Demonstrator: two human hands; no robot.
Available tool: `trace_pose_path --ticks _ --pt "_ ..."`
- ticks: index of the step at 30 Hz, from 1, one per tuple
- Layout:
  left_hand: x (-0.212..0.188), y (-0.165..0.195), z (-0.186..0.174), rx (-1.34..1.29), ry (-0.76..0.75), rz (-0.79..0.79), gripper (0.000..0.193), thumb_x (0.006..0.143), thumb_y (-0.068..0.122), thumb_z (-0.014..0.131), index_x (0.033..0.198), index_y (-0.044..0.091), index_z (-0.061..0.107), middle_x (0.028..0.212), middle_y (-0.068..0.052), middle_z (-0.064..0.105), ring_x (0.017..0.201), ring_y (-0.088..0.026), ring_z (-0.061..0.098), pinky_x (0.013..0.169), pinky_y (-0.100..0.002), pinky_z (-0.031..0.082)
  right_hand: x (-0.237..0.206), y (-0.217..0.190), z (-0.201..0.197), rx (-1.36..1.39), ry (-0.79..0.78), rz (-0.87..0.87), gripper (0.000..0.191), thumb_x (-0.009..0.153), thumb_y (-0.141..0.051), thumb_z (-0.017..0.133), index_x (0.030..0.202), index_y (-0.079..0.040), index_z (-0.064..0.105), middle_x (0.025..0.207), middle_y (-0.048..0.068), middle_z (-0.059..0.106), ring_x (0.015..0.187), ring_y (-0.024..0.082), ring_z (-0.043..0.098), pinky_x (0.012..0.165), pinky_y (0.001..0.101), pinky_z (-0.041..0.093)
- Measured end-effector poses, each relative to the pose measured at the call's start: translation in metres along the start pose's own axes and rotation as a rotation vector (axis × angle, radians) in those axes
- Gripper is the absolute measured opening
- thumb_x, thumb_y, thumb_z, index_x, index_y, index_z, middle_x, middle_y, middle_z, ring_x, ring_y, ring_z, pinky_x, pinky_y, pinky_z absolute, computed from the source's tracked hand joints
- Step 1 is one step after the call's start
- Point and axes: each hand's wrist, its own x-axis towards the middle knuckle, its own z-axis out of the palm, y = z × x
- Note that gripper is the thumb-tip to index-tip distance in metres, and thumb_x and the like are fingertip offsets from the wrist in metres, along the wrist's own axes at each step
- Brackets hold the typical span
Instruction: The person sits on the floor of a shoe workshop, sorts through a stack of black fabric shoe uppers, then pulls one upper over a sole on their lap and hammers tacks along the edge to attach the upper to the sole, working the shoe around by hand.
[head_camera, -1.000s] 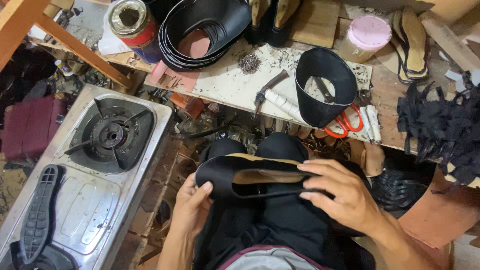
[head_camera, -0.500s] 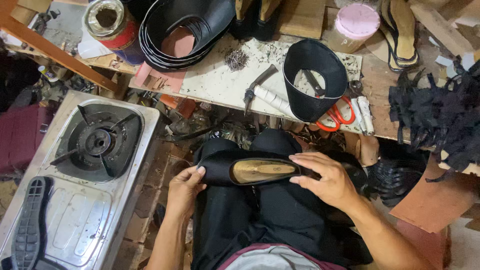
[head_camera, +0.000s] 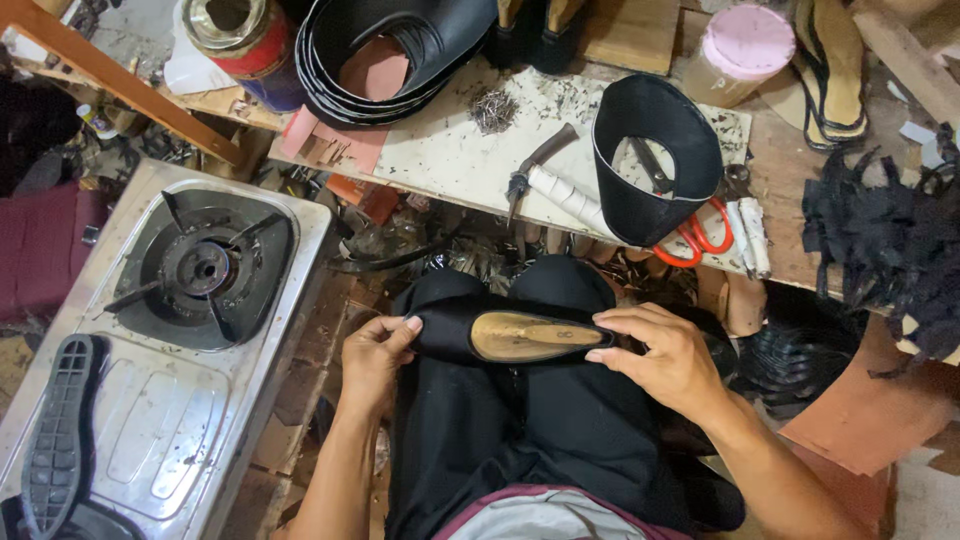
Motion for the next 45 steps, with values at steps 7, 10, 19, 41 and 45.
trace_pose_path --ticks 7,10,19,41,45 --pt "0.003 0.0 -0.003 0.032 -0.039 0.039 0.017 0.088 0.02 0.079 0.088 0.004 0.074 0.079 -0.003 0.071 0.072 -0.011 0.062 0.068 -0.026 0.05 0.005 0.004 0.001 -0.059 -0.042 -0.08 0.042 0.071 -0.023 0.087 0.105 0.0 0.076 0.107 0.014 0.077 0.094 0.027 0.073 0.081 0.0347 0.057" --pt "0.003 -0.003 -0.003 -0.088 -0.076 0.029 0.017 0.089 0.018 0.078 0.087 0.003 0.07 0.082 -0.003 0.07 0.074 -0.011 0.064 0.072 -0.027 0.054 0.004 0.004 -0.002 -0.082 -0.059 -0.117 0.041 0.07 -0.021 0.087 0.103 0.001 0.076 0.107 0.014 0.077 0.09 0.029 0.072 0.078 0.0349 0.057" --pt "-0.042 -0.04 -0.027 -0.617 -0.221 -0.013 0.009 0.096 0.014 0.068 0.093 0.006 0.065 0.092 -0.009 0.072 0.082 -0.018 0.069 0.076 -0.034 0.057 -0.044 -0.027 0.001 0.575 0.111 0.055 0.056 0.075 -0.011 0.084 0.126 0.002 0.064 0.142 0.013 0.057 0.132 0.026 0.055 0.102 0.0388 0.052" --pt "-0.103 -0.088 -0.025 -0.734 -0.204 0.009 0.006 0.097 0.009 0.065 0.094 0.004 0.066 0.1 -0.011 0.074 0.089 -0.021 0.072 0.081 -0.039 0.06 -0.1 -0.047 0.001 0.815 0.217 0.25 0.036 0.087 0.001 0.067 0.122 0.007 0.067 0.147 0.018 0.052 0.13 0.025 0.053 0.107 0.0382 0.044" --pt "-0.102 -0.093 -0.034 -0.76 -0.218 -0.009 0.006 0.099 0.01 0.066 0.096 0.005 0.067 0.098 -0.011 0.074 0.087 -0.02 0.072 0.078 -0.037 0.059 -0.095 -0.049 -0.011 0.771 -0.011 0.065 0.055 0.08 -0.006 0.078 0.132 -0.001 0.066 0.156 0.018 0.04 0.143 0.031 0.045 0.112 0.0425 0.042"
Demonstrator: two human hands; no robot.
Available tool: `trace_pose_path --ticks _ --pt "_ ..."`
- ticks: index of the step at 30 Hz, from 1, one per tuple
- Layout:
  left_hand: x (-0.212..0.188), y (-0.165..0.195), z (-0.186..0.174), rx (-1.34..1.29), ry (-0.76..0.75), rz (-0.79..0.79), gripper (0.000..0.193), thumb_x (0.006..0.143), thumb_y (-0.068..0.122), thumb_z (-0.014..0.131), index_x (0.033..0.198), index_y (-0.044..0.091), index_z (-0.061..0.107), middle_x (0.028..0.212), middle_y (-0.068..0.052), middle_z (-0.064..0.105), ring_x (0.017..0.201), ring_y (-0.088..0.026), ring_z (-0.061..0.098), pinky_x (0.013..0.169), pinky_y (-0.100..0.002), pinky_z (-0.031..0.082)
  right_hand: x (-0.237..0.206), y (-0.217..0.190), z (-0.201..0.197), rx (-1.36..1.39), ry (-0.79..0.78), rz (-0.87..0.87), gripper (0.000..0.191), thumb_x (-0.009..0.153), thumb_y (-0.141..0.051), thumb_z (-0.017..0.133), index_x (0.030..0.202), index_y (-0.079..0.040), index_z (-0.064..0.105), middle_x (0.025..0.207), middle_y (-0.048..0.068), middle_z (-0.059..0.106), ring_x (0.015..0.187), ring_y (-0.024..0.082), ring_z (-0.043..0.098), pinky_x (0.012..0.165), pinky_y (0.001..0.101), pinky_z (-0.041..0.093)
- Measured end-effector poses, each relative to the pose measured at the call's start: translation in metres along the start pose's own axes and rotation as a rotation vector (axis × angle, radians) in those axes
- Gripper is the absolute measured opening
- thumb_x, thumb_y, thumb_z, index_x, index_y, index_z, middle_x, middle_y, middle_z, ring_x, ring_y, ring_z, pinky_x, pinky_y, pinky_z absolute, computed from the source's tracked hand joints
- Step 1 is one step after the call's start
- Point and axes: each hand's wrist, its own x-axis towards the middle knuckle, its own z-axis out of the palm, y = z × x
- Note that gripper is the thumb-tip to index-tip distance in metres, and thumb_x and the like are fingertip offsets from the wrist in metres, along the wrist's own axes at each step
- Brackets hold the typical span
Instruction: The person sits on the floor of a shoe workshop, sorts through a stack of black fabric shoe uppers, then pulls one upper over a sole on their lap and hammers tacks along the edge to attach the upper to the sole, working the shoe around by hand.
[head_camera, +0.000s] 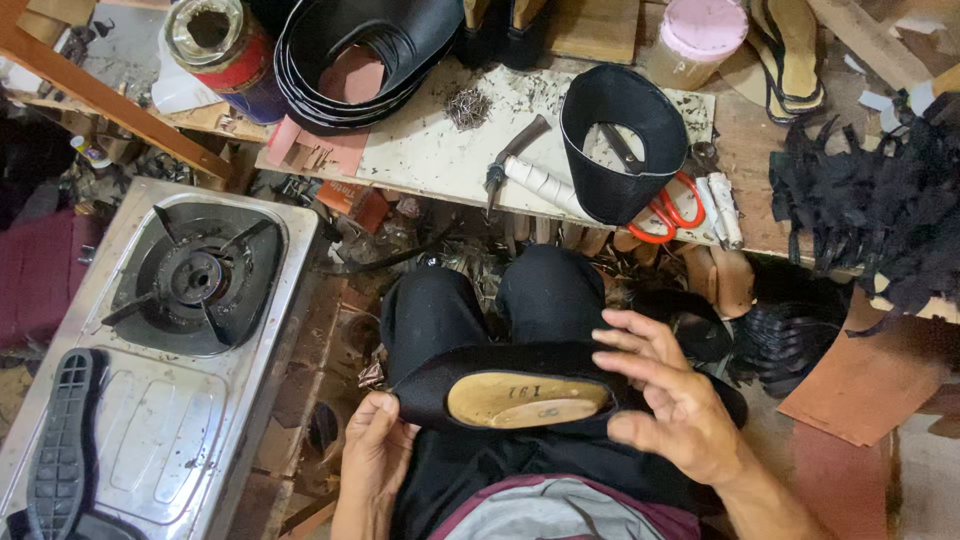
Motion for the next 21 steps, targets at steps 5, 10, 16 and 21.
trace_pose_path --ticks 5,10,16,21 --pt "-0.002 0.004 -0.007 -0.011 -0.033 -0.025 0.006 0.099 0.01 0.065 0.095 0.006 0.067 0.097 -0.01 0.074 0.086 -0.02 0.072 0.078 -0.037 0.059 0.001 -0.001 -0.009 -0.158 -0.186 -0.083 0.056 0.07 -0.012 0.093 0.124 -0.011 0.076 0.159 0.021 0.044 0.148 0.037 0.045 0.1 0.0404 0.051" --pt "-0.005 0.006 -0.002 -0.011 -0.041 -0.036 0.006 0.097 0.011 0.066 0.093 0.006 0.066 0.097 -0.01 0.075 0.089 -0.019 0.072 0.081 -0.038 0.059 0.003 0.01 -0.027 -0.143 -0.199 -0.117 0.052 0.071 -0.004 0.089 0.121 -0.008 0.077 0.152 0.019 0.055 0.146 0.036 0.05 0.116 0.0449 0.04" --pt "0.003 0.0 0.017 -0.047 -0.01 -0.011 0.008 0.093 0.014 0.071 0.093 0.006 0.068 0.093 -0.006 0.073 0.088 -0.019 0.071 0.08 -0.039 0.06 0.034 0.028 -0.025 -0.175 0.083 0.042 0.05 0.076 -0.006 0.079 0.125 -0.006 0.071 0.148 0.016 0.055 0.135 0.029 0.055 0.11 0.0396 0.045" --pt "0.002 -0.006 0.047 -0.016 0.124 0.008 0.007 0.094 0.013 0.073 0.092 0.007 0.069 0.09 -0.004 0.072 0.082 -0.015 0.068 0.074 -0.034 0.057 0.037 0.029 0.035 -0.946 0.432 -0.255 0.035 0.084 -0.007 0.082 0.116 -0.001 0.07 0.127 0.012 0.064 0.119 0.031 0.063 0.104 0.0399 0.05"
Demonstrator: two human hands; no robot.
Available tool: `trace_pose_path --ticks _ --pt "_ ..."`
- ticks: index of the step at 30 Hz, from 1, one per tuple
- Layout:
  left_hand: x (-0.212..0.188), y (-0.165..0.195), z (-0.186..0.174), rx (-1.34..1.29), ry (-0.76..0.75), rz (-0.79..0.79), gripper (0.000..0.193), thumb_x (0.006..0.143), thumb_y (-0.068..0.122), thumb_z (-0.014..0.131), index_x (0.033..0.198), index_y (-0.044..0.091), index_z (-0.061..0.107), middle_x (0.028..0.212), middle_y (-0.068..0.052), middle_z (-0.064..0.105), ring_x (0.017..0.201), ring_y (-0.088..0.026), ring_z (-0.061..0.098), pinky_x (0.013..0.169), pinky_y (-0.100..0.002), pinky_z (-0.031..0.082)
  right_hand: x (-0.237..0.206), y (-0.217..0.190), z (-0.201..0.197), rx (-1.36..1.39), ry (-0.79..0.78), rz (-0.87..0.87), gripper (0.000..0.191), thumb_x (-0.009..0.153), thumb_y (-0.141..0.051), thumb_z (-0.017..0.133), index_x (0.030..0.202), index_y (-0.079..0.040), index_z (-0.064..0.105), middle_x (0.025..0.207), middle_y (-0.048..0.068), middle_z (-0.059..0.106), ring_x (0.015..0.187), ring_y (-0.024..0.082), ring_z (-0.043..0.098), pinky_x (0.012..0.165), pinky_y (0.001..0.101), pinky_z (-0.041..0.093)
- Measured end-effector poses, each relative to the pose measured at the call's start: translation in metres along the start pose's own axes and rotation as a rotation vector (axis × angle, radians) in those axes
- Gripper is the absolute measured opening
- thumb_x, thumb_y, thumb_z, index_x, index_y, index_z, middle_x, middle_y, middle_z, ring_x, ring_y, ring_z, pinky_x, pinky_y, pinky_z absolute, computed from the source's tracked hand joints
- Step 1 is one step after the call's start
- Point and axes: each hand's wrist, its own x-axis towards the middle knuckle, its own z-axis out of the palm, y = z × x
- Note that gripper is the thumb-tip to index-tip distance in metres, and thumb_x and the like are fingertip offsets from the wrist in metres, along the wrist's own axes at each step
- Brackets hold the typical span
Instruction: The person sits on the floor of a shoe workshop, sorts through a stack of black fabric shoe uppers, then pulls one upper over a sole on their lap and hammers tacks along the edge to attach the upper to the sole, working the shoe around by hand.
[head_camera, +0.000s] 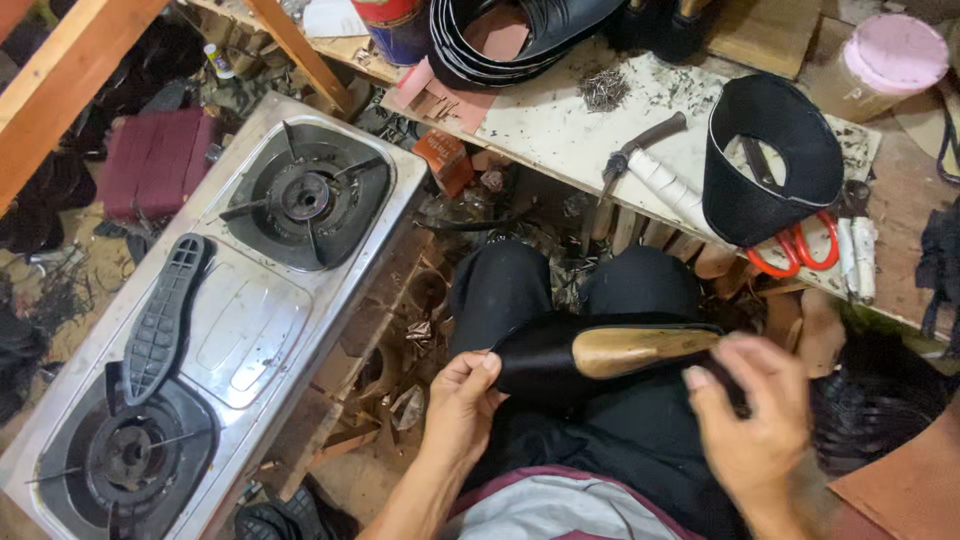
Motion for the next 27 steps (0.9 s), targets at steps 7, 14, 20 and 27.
trace_pose_path --ticks 7,14,20,27 --pt "-0.047 -0.012 0.047 0.006 0.026 -0.031 0.006 0.091 0.009 0.071 0.089 0.004 0.069 0.097 -0.005 0.071 0.086 -0.015 0.069 0.076 -0.033 0.057 -0.021 -0.067 0.029 -0.017 -0.11 -0.512 0.04 0.073 -0.02 0.082 0.109 -0.006 0.072 0.11 0.008 0.065 0.104 0.03 0.062 0.1 0.0531 0.042" --pt "-0.076 0.009 0.078 0.199 -0.122 0.141 0.011 0.093 0.009 0.071 0.092 -0.002 0.07 0.103 -0.01 0.069 0.09 -0.018 0.066 0.08 -0.034 0.056 0.022 -0.068 -0.011 0.153 -0.121 -0.576 0.042 0.065 -0.018 0.082 0.104 -0.006 0.072 0.106 0.006 0.069 0.1 0.026 0.066 0.105 0.0517 0.042" --pt "-0.071 0.059 0.111 0.928 -0.466 0.694 0.049 0.085 0.021 0.076 0.125 -0.004 0.065 0.129 -0.019 0.065 0.131 -0.03 0.058 0.112 -0.04 0.042 0.049 -0.072 -0.037 0.394 -0.319 -0.351 0.038 0.069 -0.019 0.086 0.099 -0.001 0.072 0.1 0.009 0.073 0.097 0.024 0.072 0.105 0.0463 0.048" --pt "-0.034 0.063 0.114 1.024 -0.465 0.317 0.039 0.089 0.024 0.072 0.119 -0.001 0.074 0.128 -0.018 0.072 0.139 -0.03 0.054 0.115 -0.042 0.039 0.036 -0.061 0.021 0.73 -0.664 0.326 0.033 0.072 -0.013 0.082 0.101 0.002 0.077 0.097 0.008 0.079 0.091 0.018 0.074 0.084 0.0289 0.056"
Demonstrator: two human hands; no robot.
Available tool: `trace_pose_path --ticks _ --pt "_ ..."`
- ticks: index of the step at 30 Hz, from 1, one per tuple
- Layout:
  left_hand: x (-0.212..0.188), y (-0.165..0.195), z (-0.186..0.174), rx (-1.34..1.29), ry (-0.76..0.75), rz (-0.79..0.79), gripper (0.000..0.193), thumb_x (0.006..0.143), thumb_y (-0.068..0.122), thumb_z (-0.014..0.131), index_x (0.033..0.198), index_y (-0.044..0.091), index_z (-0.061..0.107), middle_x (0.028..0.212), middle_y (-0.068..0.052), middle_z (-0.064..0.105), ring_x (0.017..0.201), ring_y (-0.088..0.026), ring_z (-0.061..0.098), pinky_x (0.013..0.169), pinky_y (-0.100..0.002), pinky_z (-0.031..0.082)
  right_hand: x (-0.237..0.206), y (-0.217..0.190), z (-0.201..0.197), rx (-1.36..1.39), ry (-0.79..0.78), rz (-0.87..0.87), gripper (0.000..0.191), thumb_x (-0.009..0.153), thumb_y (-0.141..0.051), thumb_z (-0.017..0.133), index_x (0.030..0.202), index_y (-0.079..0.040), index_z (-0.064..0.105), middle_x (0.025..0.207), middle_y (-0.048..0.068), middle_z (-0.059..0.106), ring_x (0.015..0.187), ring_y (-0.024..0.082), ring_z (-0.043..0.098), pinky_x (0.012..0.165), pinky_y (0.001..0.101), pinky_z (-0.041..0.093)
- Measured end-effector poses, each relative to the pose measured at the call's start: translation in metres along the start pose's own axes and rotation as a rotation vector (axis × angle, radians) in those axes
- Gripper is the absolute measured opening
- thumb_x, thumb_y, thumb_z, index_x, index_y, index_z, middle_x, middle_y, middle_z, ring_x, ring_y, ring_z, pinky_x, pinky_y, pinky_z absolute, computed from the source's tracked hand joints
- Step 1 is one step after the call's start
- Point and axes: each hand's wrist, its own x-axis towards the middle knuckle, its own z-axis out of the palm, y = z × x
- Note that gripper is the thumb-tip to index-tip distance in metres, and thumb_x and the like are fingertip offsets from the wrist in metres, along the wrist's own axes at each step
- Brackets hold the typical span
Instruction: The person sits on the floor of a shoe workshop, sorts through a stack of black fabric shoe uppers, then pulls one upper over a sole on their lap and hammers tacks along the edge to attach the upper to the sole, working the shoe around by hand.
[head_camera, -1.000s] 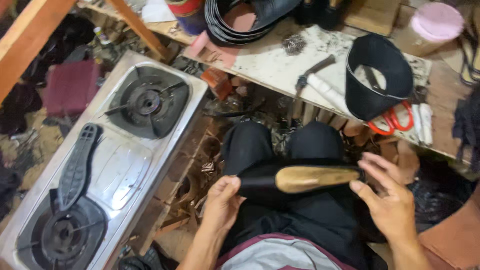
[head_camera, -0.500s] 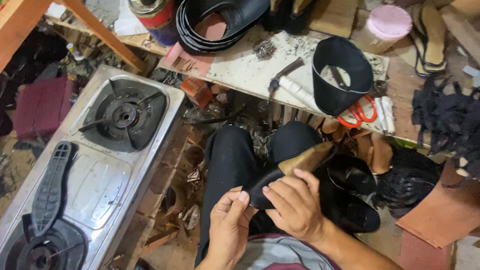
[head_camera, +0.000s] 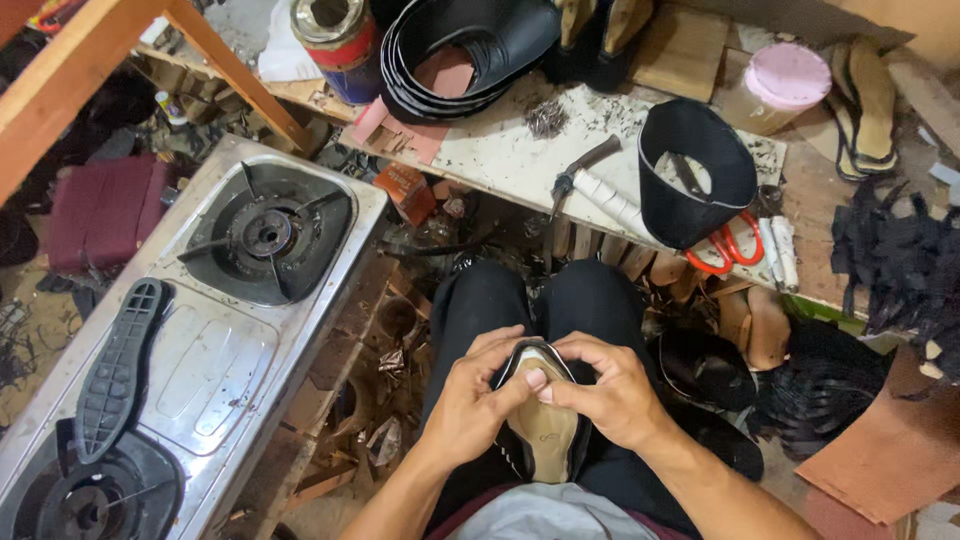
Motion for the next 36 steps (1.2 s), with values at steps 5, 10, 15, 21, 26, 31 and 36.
trace_pose_path --ticks 5,10,15,21,26,31,36 --pt "0.003 -0.031 -0.009 -0.013 0.057 -0.012 0.035 0.088 0.021 0.072 0.114 -0.002 0.075 0.129 -0.018 0.072 0.137 -0.027 0.056 0.112 -0.039 0.042 0.01 -0.007 -0.006 -0.152 -0.042 -0.133 0.039 0.074 -0.014 0.085 0.109 0.0 0.074 0.103 0.008 0.074 0.1 0.019 0.07 0.091 0.0322 0.054" --pt "0.004 -0.042 -0.012 -0.124 0.145 -0.083 0.032 0.086 0.017 0.072 0.11 -0.004 0.074 0.138 -0.017 0.065 0.128 -0.024 0.06 0.109 -0.035 0.042 0.046 -0.024 -0.079 -1.036 0.649 -0.577 0.049 0.073 -0.015 0.085 0.114 0.005 0.067 0.12 0.027 0.063 0.113 0.039 0.06 0.098 0.0458 0.05" --pt "0.005 -0.044 -0.015 -0.164 0.142 -0.113 0.031 0.086 0.016 0.071 0.109 -0.005 0.074 0.138 -0.017 0.065 0.127 -0.023 0.06 0.109 -0.035 0.042 0.094 -0.001 -0.143 -1.063 0.468 -0.327 0.056 0.081 -0.018 0.086 0.129 0.004 0.069 0.101 0.017 0.068 0.095 0.034 0.062 0.085 0.0456 0.051" --pt "0.009 -0.046 -0.014 -0.143 0.163 -0.125 0.031 0.086 0.017 0.071 0.108 -0.004 0.075 0.136 -0.016 0.066 0.124 -0.023 0.062 0.107 -0.034 0.043 0.142 -0.012 -0.178 -1.089 0.576 -0.467 0.039 0.089 -0.016 0.085 0.124 -0.001 0.075 0.092 0.016 0.066 0.094 0.034 0.062 0.084 0.0436 0.05" --pt "0.009 -0.047 -0.012 -0.071 0.166 -0.073 0.031 0.085 0.017 0.071 0.107 -0.004 0.075 0.132 -0.017 0.069 0.125 -0.024 0.063 0.108 -0.034 0.043 0.151 -0.031 -0.191 -0.919 0.54 -0.6 0.039 0.089 -0.018 0.085 0.12 0.001 0.073 0.101 0.016 0.07 0.094 0.032 0.066 0.085 0.0418 0.052" --pt "0.01 -0.049 -0.008 -0.086 0.207 -0.132 0.032 0.085 0.019 0.07 0.106 -0.004 0.075 0.131 -0.016 0.07 0.12 -0.024 0.065 0.105 -0.034 0.044 0.141 -0.033 -0.199 -0.87 0.555 -0.548 0.039 0.091 -0.02 0.084 0.122 0.0 0.074 0.104 0.017 0.071 0.095 0.032 0.068 0.082 0.0405 0.052" --pt "0.007 -0.051 0.0 -0.063 0.185 -0.064 0.031 0.086 0.016 0.071 0.108 -0.005 0.075 0.129 -0.015 0.071 0.119 -0.021 0.065 0.104 -0.032 0.045 0.132 -0.023 -0.203 -1.104 0.475 -0.558 0.041 0.086 -0.022 0.083 0.121 -0.003 0.073 0.106 0.019 0.072 0.101 0.036 0.066 0.088 0.0449 0.053"
